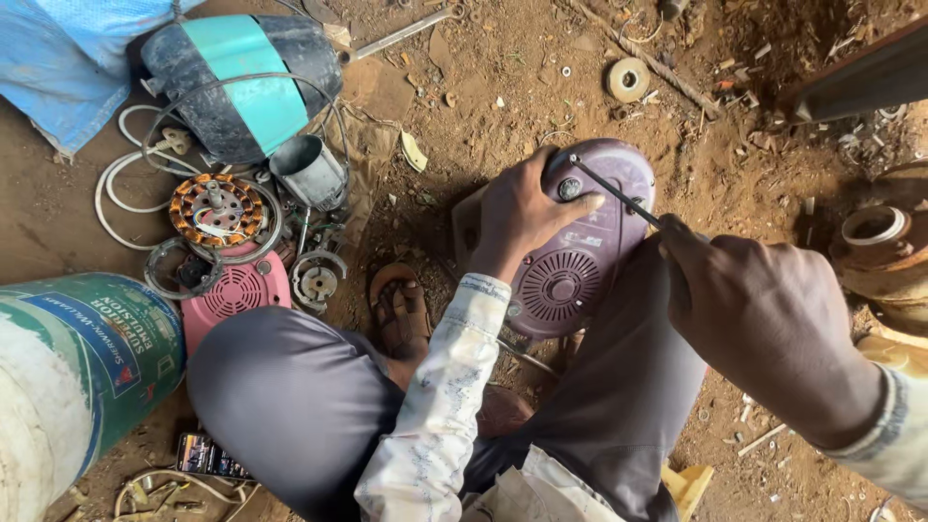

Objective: The person sits on the ground and uses a screwdriver to remove screws from a maroon motor housing. After removing the cover, the person manipulates the internal wiring and components with their hands.

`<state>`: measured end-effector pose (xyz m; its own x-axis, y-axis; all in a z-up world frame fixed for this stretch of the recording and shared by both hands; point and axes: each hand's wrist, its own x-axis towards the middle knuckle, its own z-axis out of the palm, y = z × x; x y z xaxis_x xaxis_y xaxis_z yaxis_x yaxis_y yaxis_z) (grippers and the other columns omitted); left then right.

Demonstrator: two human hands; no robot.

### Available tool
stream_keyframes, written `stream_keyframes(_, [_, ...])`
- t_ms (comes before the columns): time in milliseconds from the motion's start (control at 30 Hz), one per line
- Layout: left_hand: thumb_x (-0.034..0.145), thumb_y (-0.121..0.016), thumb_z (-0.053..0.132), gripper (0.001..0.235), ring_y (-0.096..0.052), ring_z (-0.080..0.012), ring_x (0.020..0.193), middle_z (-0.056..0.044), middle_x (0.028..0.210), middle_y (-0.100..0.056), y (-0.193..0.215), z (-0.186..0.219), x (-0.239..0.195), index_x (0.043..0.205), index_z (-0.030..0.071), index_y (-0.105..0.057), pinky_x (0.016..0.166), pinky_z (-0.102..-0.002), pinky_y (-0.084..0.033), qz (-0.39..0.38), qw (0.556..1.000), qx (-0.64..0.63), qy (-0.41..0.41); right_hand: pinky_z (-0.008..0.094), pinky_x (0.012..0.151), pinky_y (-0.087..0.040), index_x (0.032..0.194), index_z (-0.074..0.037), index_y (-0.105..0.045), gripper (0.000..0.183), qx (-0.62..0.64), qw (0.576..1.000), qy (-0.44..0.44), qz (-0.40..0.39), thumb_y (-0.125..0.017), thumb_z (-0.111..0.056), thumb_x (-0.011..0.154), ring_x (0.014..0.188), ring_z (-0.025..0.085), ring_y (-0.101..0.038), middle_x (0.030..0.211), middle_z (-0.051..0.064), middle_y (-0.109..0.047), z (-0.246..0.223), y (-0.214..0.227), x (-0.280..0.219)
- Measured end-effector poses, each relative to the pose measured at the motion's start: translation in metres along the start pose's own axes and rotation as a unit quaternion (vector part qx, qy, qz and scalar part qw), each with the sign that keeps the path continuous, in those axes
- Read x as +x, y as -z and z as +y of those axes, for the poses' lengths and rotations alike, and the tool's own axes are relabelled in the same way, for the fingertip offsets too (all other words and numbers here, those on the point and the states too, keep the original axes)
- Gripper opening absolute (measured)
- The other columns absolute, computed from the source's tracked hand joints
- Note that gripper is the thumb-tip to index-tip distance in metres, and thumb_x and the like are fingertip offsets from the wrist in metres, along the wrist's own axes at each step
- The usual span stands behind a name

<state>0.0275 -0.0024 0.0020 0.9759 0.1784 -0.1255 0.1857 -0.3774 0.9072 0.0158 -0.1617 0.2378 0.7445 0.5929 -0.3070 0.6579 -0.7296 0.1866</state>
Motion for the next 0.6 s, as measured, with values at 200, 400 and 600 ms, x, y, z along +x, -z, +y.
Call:
stream_keyframes(200, [0.062, -0.089, 0.063, 0.09, -0.072, -0.0395, 0.098, -0.022, 0.107, -0.072, -0.016, -0.011, 0.003, 0.122, 0.0, -0.062, 0.086, -0.047, -0.058, 0.068, 0.993, -0.071, -0.062, 0.032, 0.04, -0.04, 0.132, -0.008, -0.069, 0.033, 0.108, 0.976, 0.013, 0.188, -0.056, -0.02, 0.104, 0.045, 0.021, -0.053, 0.081, 0.015, -0.07, -0.014, -0.047, -0.015])
stream_keyframes(400, [0.059, -0.087, 0.064, 0.081, -0.076, -0.0351, 0.092, -0.015, 0.101, -0.078, -0.006, -0.009, 0.005, 0.116, 0.01, -0.07, 0.082, -0.044, -0.06, 0.022, 1.0, -0.021, 0.006, 0.036, 0.03, -0.037, 0.131, -0.014, -0.071, 0.034, 0.081, 0.994, -0.07, 0.011, -0.056, -0.024, 0.103, 0.027, 0.016, -0.044, 0.049, 0.007, -0.059, 0.006, -0.04, -0.016])
stream_keyframes(600, [0.058, -0.085, 0.068, 0.084, -0.076, -0.0331, 0.089, -0.014, 0.097, -0.078, 0.01, 0.002, 0.005, 0.116, 0.01, -0.069, 0.082, -0.043, -0.059, 0.009, 1.0, 0.007, 0.021, 0.03, 0.033, -0.043, 0.137, -0.022, -0.07, 0.04, 0.006, 0.995, -0.045, -0.093, -0.049, -0.028, 0.103, 0.029, 0.012, -0.048, 0.048, 0.004, -0.058, 0.018, 0.01, 0.013])
